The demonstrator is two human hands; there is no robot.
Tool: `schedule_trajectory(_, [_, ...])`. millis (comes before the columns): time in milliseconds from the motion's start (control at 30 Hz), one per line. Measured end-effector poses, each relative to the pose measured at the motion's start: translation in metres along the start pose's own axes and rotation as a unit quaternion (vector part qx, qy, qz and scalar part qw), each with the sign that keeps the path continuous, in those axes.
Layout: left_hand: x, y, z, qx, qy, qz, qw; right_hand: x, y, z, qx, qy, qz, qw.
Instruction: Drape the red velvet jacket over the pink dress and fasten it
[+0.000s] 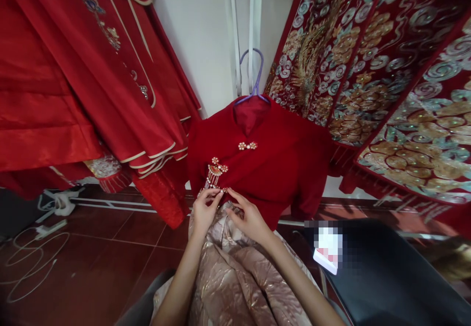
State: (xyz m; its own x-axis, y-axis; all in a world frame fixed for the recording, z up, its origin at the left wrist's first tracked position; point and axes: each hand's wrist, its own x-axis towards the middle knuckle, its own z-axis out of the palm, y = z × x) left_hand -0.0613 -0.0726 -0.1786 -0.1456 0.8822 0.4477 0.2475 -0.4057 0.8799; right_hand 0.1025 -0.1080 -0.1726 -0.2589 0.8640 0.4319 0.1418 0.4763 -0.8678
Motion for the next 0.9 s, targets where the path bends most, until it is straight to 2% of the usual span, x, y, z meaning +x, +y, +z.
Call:
schedule_trajectory(233, [0.0,-0.01,0.008,-0.087,0.018,-0.055,0.995,-0.002,0.0,0.003,-0.007,-0.007,-0.01,1.0])
schedule_trajectory(600, [0.004,0.001,0.009,-0.077,0.009,-0.065,0.995,-0.003,0.005,0.005,-0.01,-0.003,-0.012,1.0])
schedule_trajectory(667, [0.004,0.005,0.009,-0.081,0.01,-0.068,0.994,-0.002,0.003,0.006,-0.003,0.018,-0.002,1.0])
schedule_trajectory(800, [0.014,0.016,0.009,-0.079,0.034,-0.042,0.995,0.001,-0.004,0.009,0.016,0.101,0.024,0.994])
schedule_trajectory(900, [0.03,0.024,0.01,-0.119,0.028,-0.041,0.992,0.002,-0.01,0.011,0.033,0.122,0.032,0.992])
